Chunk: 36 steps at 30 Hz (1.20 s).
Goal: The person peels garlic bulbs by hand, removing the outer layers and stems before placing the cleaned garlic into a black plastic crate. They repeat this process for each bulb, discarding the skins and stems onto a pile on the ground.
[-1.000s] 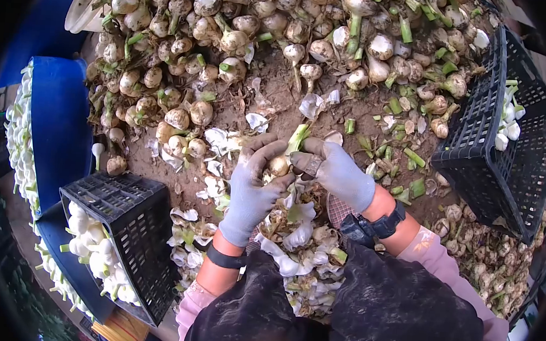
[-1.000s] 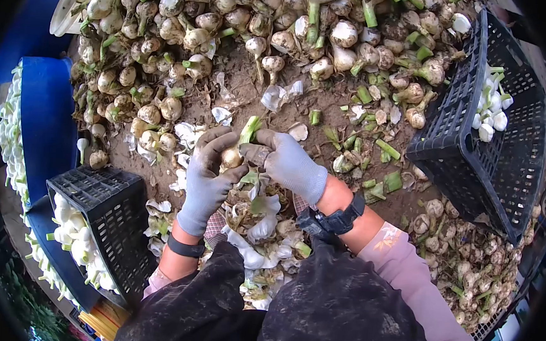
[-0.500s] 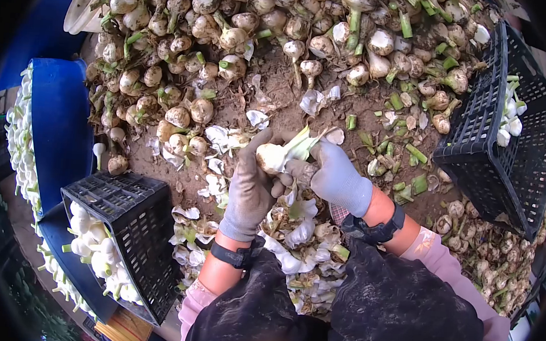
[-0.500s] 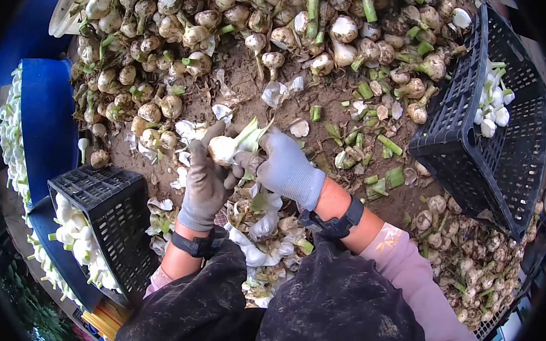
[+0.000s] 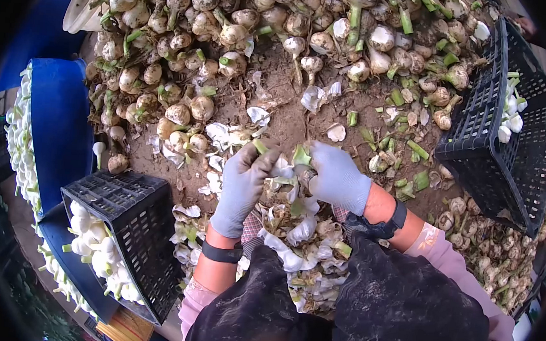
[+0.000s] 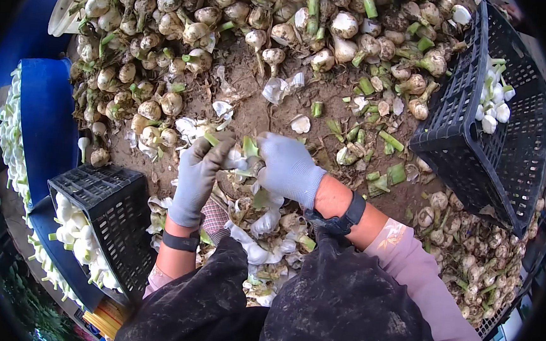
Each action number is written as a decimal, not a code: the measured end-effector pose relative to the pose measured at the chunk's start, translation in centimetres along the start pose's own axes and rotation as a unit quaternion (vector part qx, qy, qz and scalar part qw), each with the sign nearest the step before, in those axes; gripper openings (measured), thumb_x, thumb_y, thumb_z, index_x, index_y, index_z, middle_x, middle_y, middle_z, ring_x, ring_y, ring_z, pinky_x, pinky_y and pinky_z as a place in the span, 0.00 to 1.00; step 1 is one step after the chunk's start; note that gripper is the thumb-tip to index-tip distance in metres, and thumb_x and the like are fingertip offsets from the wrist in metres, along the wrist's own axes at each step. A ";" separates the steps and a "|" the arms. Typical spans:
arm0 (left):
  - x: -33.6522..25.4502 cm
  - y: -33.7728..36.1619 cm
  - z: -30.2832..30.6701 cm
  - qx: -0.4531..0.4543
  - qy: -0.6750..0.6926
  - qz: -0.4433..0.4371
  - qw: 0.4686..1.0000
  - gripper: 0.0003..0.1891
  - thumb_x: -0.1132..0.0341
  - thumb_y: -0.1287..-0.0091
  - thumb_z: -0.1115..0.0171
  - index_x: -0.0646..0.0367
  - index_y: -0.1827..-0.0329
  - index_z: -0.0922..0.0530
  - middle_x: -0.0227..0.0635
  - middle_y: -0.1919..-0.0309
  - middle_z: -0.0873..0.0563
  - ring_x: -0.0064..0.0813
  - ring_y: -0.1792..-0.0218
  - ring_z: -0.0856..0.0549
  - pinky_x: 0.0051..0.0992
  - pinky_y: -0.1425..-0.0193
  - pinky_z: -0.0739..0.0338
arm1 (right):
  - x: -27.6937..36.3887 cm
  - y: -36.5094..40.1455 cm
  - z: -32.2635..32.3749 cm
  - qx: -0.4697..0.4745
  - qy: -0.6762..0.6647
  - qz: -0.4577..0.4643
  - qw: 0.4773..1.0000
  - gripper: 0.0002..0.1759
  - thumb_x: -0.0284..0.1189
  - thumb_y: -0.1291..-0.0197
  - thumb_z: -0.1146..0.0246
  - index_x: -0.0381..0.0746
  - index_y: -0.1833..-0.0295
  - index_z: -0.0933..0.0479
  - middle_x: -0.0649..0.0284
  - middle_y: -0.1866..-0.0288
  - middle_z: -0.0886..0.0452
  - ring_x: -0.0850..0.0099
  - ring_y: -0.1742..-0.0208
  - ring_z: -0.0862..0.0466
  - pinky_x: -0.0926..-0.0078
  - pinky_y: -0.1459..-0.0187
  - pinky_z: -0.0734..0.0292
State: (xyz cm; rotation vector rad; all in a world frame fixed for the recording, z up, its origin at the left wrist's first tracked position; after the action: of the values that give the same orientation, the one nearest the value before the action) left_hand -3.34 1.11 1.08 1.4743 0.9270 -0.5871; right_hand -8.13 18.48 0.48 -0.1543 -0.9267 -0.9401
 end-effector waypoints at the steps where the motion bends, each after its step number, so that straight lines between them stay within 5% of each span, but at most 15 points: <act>1: 0.4 0.0 0.7 -0.009 0.083 0.002 0.997 0.16 0.60 0.28 0.40 0.66 0.49 0.20 0.43 0.50 0.16 0.31 0.51 0.16 0.27 0.45 0.22 | -0.5 0.3 0.1 0.000 0.001 0.000 1.000 0.15 0.36 0.44 0.33 0.33 0.61 0.21 0.50 0.62 0.18 0.53 0.63 0.16 0.61 0.59 0.20; 3: 0.0 0.0 0.6 0.028 0.329 -0.048 0.943 0.17 0.61 0.27 0.42 0.66 0.45 0.22 0.43 0.43 0.19 0.35 0.46 0.18 0.34 0.38 0.24 | -2.0 0.6 -0.3 0.119 0.165 -0.010 0.979 0.14 0.37 0.43 0.36 0.35 0.63 0.20 0.52 0.62 0.19 0.57 0.64 0.15 0.60 0.59 0.19; 7: 0.7 -0.7 1.8 -0.032 0.448 -0.036 0.893 0.21 0.61 0.25 0.48 0.68 0.37 0.30 0.44 0.38 0.24 0.48 0.36 0.25 0.46 0.30 0.29 | 2.7 5.4 -2.0 0.493 -0.037 0.134 0.859 0.18 0.33 0.47 0.35 0.40 0.50 0.21 0.51 0.55 0.19 0.56 0.58 0.15 0.60 0.56 0.19; 8: 1.2 -0.8 2.0 -0.040 0.457 -0.042 0.888 0.20 0.62 0.25 0.47 0.68 0.37 0.30 0.44 0.39 0.23 0.45 0.37 0.24 0.44 0.31 0.29 | 3.0 5.2 -1.1 0.495 -0.113 0.179 0.843 0.24 0.32 0.48 0.34 0.41 0.43 0.23 0.50 0.51 0.19 0.55 0.54 0.16 0.60 0.54 0.19; 10: 1.4 -0.5 1.7 -0.059 0.343 -0.062 0.935 0.19 0.64 0.26 0.46 0.66 0.37 0.29 0.42 0.41 0.22 0.38 0.40 0.22 0.40 0.33 0.26 | 2.4 2.2 1.9 0.313 -0.021 -0.030 0.949 0.38 0.30 0.49 0.30 0.40 0.31 0.33 0.48 0.47 0.21 0.59 0.46 0.17 0.65 0.48 0.21; 12: 0.1 0.3 -1.4 -0.026 0.204 -0.030 0.978 0.22 0.65 0.29 0.40 0.65 0.35 0.28 0.38 0.42 0.21 0.28 0.45 0.20 0.27 0.37 0.27 | 1.2 0.8 3.5 0.045 -0.258 -0.045 0.964 0.43 0.27 0.47 0.28 0.36 0.27 0.41 0.52 0.46 0.20 0.66 0.43 0.19 0.71 0.44 0.23; 15: -1.9 0.6 -2.4 0.061 0.071 -0.096 0.991 0.22 0.67 0.32 0.35 0.64 0.37 0.26 0.35 0.43 0.21 0.28 0.45 0.20 0.27 0.37 0.27 | -0.4 0.0 4.9 0.066 -0.495 -0.111 0.859 0.32 0.22 0.39 0.35 0.30 0.30 0.36 0.58 0.43 0.21 0.74 0.45 0.21 0.77 0.47 0.23; 16: -3.4 -0.2 -1.0 -0.011 0.032 -0.129 0.991 0.21 0.69 0.35 0.33 0.63 0.39 0.24 0.36 0.45 0.20 0.29 0.46 0.20 0.28 0.39 0.25 | -1.2 0.3 7.4 0.065 -0.392 -0.067 0.915 0.33 0.26 0.41 0.35 0.34 0.30 0.36 0.57 0.40 0.23 0.73 0.48 0.21 0.74 0.49 0.23; 18: -3.1 -3.2 4.6 -0.216 -0.255 -0.197 0.922 0.22 0.73 0.39 0.33 0.60 0.40 0.24 0.44 0.49 0.18 0.35 0.50 0.18 0.31 0.43 0.22 | -1.8 2.4 12.7 -0.038 -0.738 0.063 0.670 0.41 0.27 0.44 0.35 0.36 0.25 0.43 0.57 0.40 0.25 0.77 0.54 0.22 0.74 0.57 0.23; 21: -3.4 -6.1 9.3 -0.278 -0.641 -0.149 0.700 0.37 0.61 0.48 0.26 0.49 0.32 0.30 0.41 0.34 0.28 0.50 0.32 0.32 0.48 0.30 0.38 | -2.8 6.6 20.6 0.028 -0.806 0.270 0.525 0.49 0.24 0.48 0.35 0.38 0.22 0.52 0.59 0.36 0.29 0.82 0.73 0.26 0.76 0.67 0.27; 24: -1.9 -9.7 10.8 -0.190 -0.790 -0.061 0.579 0.34 0.57 0.44 0.29 0.44 0.32 0.29 0.42 0.39 0.24 0.53 0.33 0.32 0.54 0.32 0.37 | -4.2 4.5 16.8 -0.170 -0.715 0.156 0.660 0.33 0.30 0.36 0.38 0.37 0.27 0.39 0.59 0.43 0.23 0.82 0.68 0.25 0.83 0.70 0.25; 28: -4.1 -7.9 7.8 -0.174 -0.708 -0.211 0.651 0.28 0.55 0.44 0.29 0.50 0.40 0.23 0.49 0.50 0.19 0.51 0.42 0.24 0.48 0.38 0.30 | -1.4 1.2 10.6 -0.096 -0.447 -0.115 0.882 0.25 0.31 0.34 0.39 0.33 0.35 0.31 0.63 0.50 0.20 0.75 0.59 0.19 0.77 0.61 0.22; 30: -5.0 -5.5 4.0 -0.062 -0.468 -0.187 0.861 0.29 0.65 0.46 0.28 0.56 0.39 0.25 0.47 0.47 0.21 0.41 0.43 0.21 0.37 0.43 0.23 | -1.9 -0.5 6.2 -0.049 -0.399 -0.053 0.914 0.23 0.31 0.36 0.37 0.34 0.37 0.28 0.59 0.55 0.17 0.69 0.59 0.16 0.72 0.58 0.20; 34: -3.1 -2.5 -0.5 -0.008 -0.241 -0.172 0.955 0.36 0.74 0.50 0.29 0.61 0.33 0.30 0.45 0.44 0.22 0.35 0.44 0.19 0.29 0.38 0.25 | 0.0 -3.6 2.8 -0.115 -0.099 0.101 0.983 0.22 0.34 0.37 0.35 0.40 0.39 0.25 0.51 0.57 0.16 0.60 0.58 0.14 0.69 0.55 0.20; 36: -1.7 -1.7 -0.9 -0.032 0.064 -0.094 0.993 0.40 0.78 0.50 0.31 0.63 0.30 0.36 0.42 0.45 0.21 0.32 0.43 0.20 0.28 0.38 0.25 | 0.5 -3.3 2.8 -0.042 -0.211 0.024 0.976 0.19 0.35 0.36 0.36 0.38 0.44 0.23 0.50 0.55 0.16 0.58 0.55 0.14 0.68 0.55 0.20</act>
State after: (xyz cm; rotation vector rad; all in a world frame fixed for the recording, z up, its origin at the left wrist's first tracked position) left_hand -5.81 1.55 1.62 1.3881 1.1835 -0.5992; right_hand -12.20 17.56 1.70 -0.4596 -1.2679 -0.9177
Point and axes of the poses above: each hand's wrist, its own y-axis away from the middle knuckle, its own z-axis out of the back of the hand, x = y × z, the point moved 2 cm from there along -y, towards the middle knuckle
